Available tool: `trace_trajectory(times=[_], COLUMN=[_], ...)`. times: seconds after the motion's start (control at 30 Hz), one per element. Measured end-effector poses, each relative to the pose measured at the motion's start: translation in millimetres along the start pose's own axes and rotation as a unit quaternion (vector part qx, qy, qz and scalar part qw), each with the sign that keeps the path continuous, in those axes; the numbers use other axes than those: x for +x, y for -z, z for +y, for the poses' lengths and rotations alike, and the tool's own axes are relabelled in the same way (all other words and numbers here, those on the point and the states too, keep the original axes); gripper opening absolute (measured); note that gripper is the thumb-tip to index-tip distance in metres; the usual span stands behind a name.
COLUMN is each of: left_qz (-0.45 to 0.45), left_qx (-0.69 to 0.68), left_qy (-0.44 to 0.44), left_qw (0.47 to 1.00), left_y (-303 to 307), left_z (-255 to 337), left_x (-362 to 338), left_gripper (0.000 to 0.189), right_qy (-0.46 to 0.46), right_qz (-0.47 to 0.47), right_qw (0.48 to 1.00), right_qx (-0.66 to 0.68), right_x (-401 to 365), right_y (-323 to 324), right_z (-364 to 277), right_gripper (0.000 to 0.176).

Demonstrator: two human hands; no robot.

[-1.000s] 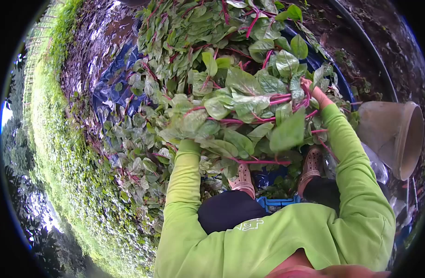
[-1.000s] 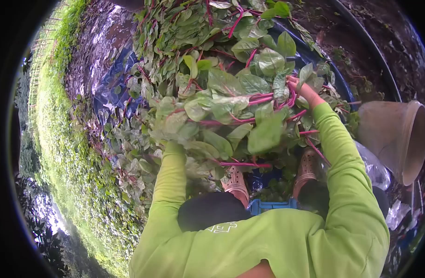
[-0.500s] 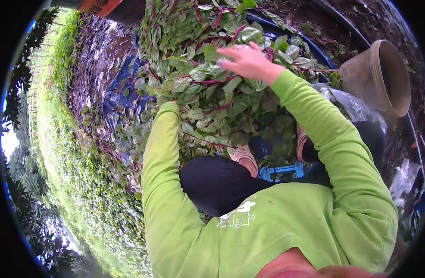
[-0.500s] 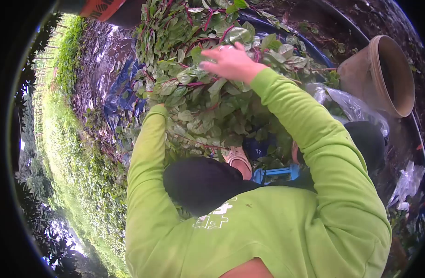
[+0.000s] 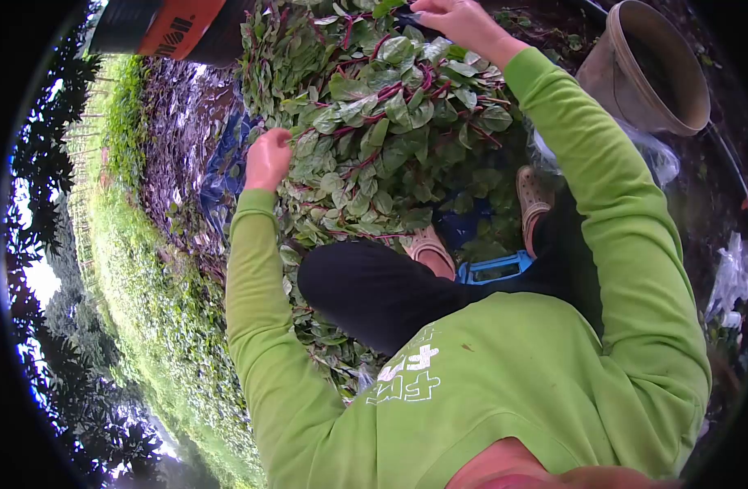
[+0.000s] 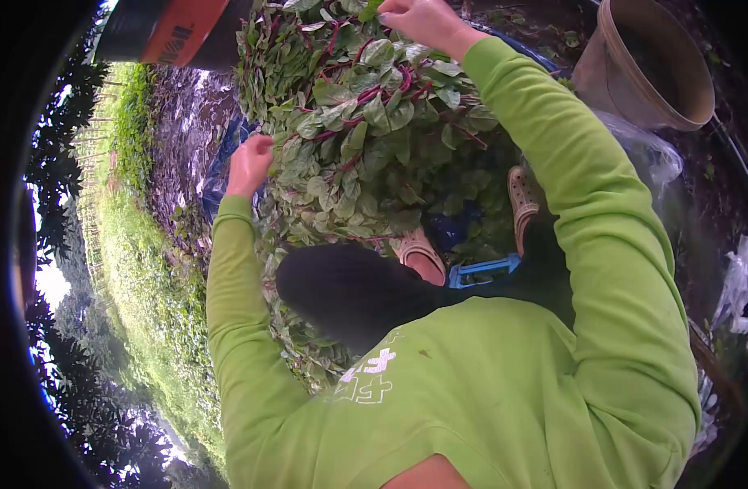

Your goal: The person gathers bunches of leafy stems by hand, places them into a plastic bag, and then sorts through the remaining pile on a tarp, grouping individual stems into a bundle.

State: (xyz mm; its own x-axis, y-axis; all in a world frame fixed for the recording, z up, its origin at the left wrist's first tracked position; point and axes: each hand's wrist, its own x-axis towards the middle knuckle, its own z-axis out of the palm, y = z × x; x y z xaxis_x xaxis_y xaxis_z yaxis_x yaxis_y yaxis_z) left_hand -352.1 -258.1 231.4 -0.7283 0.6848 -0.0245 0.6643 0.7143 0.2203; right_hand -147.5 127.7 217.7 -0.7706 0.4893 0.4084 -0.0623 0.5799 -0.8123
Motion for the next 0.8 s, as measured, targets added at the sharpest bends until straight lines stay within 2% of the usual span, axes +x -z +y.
trace_trajectory(times=[0.03, 0.07, 0.1, 0.13, 0.17, 0.23, 0.27, 0.3, 0.4, 0.47, 0.5, 0.53, 0.57, 0.63, 0.67, 0.7, 0.8], left_qz=[0.016, 0.057, 0.020, -0.018, 0.004, 0.051, 0.047, 0.043, 0.085, 0.096, 0.102, 0.145, 0.157, 0.180, 0.160, 0.153, 0.134], left_qx=[-0.057, -0.043, -0.092, -0.080, -0.088, 0.090, 0.119, 0.148, 0.100, 0.020, -0.020, -0.089, -0.088, -0.089, -0.094, -0.085, -0.081], left_qy=[-0.068, -0.226, -0.242, -0.227, -0.272, -0.194, -0.162, -0.130, -0.098, -0.127, -0.140, -0.186, -0.207, -0.249, -0.229, -0.238, -0.259], left_qw=[0.996, 0.972, 0.966, 0.970, 0.958, 0.976, 0.978, 0.979, 0.987, 0.987, 0.985, 0.968, 0.962, 0.948, 0.956, 0.955, 0.953], left_y=[-16, -34, -55, -71, -92, -122, -131, -137, -136, -122, -115, -109, -104, -95, -96, -96, -97], left_z=[36, 69, 102, 139, 162, 206, 216, 221, 216, 201, 195, 191, 190, 190, 191, 190, 183], left_x=[9, 16, 26, 28, 33, 32, 33, 36, 38, 28, 19, 9, 0, -20, -33, -43, -74], left_gripper=[0.032, 0.030, 0.026, 0.026, 0.023, 0.032, 0.032, 0.032, 0.030, 0.027, 0.025, 0.018, 0.018, 0.018, 0.019, 0.019, 0.018], right_qy=[0.036, -0.039, -0.111, -0.135, -0.157, -0.212, -0.206, -0.186, -0.151, -0.136, -0.098, -0.020, 0.059, 0.166, 0.170, 0.193, 0.148], right_qz=[0.043, 0.012, -0.018, -0.025, -0.032, -0.013, -0.011, -0.012, -0.028, -0.042, -0.065, -0.067, -0.069, -0.079, -0.100, -0.062, -0.086], right_qw=[0.998, 0.999, 0.994, 0.989, 0.980, 0.958, 0.961, 0.973, 0.985, 0.990, 0.990, 0.992, 0.989, 0.966, 0.959, 0.958, 0.971], right_qx=[-0.005, 0.002, 0.008, 0.063, 0.118, 0.194, 0.186, 0.134, 0.078, 0.026, -0.083, -0.101, -0.118, -0.184, -0.206, -0.204, -0.165], right_x=[-6, -18, -38, -58, -75, -102, -108, -111, -118, -128, -131, -134, -141, -151, -160, -167, -189], right_y=[24, 49, 71, 86, 97, 105, 104, 102, 95, 72, 71, 57, 36, 0, -19, -34, -51], right_z=[6, -7, -27, -36, -44, -60, -57, -56, -50, -18, -43, -41, -35, -35, -28, -26, -21], right_gripper=[0.030, 0.031, 0.035, 0.035, 0.035, 0.034, 0.031, 0.029, 0.027, 0.026, 0.026, 0.031, 0.035, 0.044, 0.051, 0.033, 0.022])
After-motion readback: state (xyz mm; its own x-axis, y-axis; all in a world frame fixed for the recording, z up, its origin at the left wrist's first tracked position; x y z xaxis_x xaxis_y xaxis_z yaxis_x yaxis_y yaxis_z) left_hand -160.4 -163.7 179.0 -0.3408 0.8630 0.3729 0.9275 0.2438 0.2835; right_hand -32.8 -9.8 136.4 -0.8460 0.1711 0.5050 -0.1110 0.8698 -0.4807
